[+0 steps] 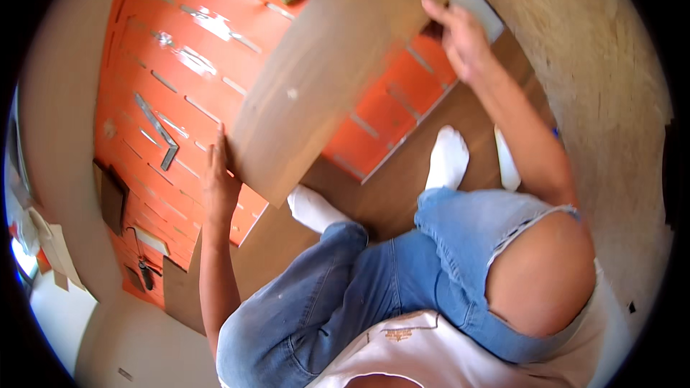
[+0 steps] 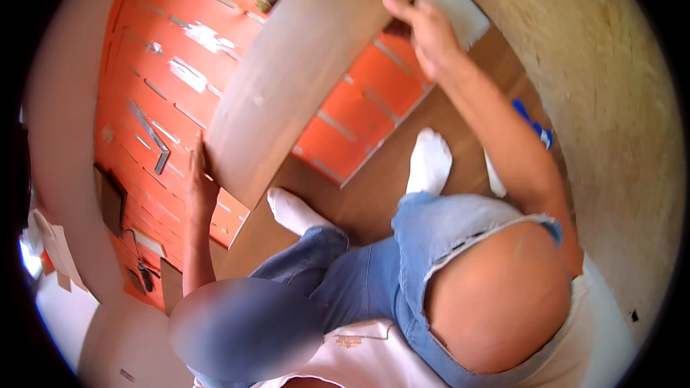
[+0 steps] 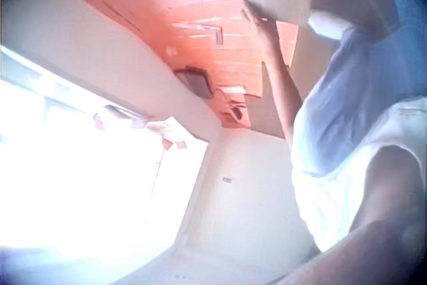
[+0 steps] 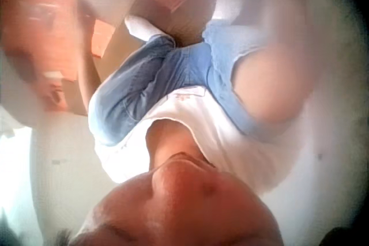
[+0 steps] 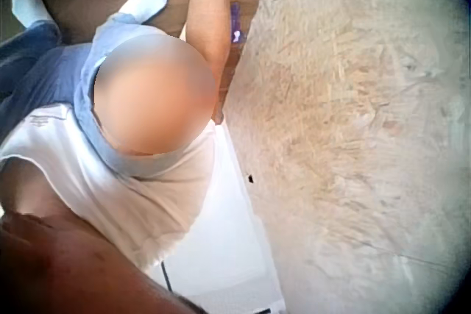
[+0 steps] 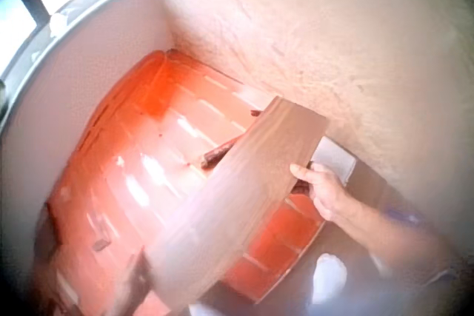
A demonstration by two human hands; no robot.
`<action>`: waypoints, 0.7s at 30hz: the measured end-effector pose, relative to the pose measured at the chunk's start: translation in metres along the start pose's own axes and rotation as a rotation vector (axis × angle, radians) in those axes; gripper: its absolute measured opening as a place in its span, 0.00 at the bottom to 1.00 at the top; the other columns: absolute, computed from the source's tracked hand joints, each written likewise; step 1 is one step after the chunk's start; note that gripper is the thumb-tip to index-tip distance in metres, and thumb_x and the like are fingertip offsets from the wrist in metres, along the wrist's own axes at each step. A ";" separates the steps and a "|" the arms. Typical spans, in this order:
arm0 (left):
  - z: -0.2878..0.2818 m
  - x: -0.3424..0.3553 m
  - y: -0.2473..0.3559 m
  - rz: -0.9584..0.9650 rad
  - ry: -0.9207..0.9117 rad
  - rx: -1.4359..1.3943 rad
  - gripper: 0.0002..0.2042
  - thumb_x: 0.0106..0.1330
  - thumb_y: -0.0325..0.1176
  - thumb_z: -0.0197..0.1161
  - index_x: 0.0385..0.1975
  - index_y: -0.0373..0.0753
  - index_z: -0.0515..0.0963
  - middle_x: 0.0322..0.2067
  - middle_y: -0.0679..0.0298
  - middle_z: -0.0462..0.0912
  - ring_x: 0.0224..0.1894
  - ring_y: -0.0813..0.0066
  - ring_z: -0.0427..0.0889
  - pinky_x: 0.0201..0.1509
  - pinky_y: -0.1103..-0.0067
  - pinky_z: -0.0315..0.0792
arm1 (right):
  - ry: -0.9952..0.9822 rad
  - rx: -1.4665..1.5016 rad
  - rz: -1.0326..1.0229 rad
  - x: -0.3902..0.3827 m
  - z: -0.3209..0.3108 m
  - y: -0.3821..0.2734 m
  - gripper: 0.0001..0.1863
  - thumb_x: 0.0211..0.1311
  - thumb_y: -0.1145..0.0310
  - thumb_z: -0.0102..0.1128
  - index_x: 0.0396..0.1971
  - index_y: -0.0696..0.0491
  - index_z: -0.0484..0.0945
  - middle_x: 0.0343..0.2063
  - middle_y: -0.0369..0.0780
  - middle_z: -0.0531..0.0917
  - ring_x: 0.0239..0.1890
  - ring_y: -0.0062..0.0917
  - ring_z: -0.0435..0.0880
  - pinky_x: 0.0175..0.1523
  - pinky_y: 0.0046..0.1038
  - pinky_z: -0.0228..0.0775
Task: The person applies adhesive to wood floor planks and fits them into place on an orange underlayment, using a hammer to secure them.
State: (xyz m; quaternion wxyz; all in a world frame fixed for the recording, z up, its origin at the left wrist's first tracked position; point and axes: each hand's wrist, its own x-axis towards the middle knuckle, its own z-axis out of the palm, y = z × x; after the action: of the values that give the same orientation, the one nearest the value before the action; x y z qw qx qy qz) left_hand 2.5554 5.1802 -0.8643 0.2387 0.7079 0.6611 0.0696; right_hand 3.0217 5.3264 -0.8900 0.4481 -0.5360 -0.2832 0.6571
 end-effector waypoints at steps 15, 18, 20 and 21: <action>0.019 0.040 -0.081 -0.014 -0.123 0.083 0.44 0.61 0.07 0.46 0.81 0.41 0.52 0.46 0.53 0.73 0.48 0.54 0.75 0.59 0.64 0.74 | -0.064 -0.290 0.113 0.059 0.045 0.014 0.22 0.71 0.56 0.67 0.49 0.62 0.80 0.47 0.42 0.86 0.49 0.26 0.84 0.58 0.32 0.76; 0.020 0.044 -0.071 -0.045 -0.213 0.015 0.42 0.64 0.08 0.44 0.81 0.43 0.54 0.52 0.51 0.74 0.51 0.55 0.76 0.62 0.65 0.73 | -0.112 -0.236 0.086 0.065 0.031 0.021 0.24 0.73 0.51 0.65 0.54 0.57 0.79 0.48 0.38 0.87 0.50 0.24 0.84 0.59 0.31 0.75; 0.018 0.048 -0.058 -0.055 -0.288 -0.084 0.43 0.63 0.08 0.42 0.81 0.45 0.54 0.57 0.51 0.74 0.55 0.55 0.76 0.66 0.65 0.71 | -0.103 -0.229 0.078 0.063 0.019 0.020 0.24 0.73 0.51 0.65 0.54 0.57 0.79 0.49 0.38 0.86 0.50 0.23 0.83 0.59 0.31 0.75; 0.017 0.049 -0.054 -0.038 -0.313 -0.147 0.44 0.61 0.08 0.42 0.81 0.46 0.55 0.59 0.51 0.73 0.57 0.54 0.76 0.68 0.65 0.70 | -0.102 -0.224 0.074 0.064 0.015 0.019 0.24 0.73 0.52 0.65 0.54 0.57 0.79 0.50 0.38 0.86 0.50 0.23 0.83 0.60 0.31 0.75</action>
State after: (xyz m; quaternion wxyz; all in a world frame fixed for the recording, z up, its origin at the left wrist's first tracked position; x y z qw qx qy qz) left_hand 2.5193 5.2236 -0.9134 0.3910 0.6781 0.6224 0.0018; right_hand 3.0008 5.3765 -0.9309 0.3458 -0.5587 -0.3574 0.6638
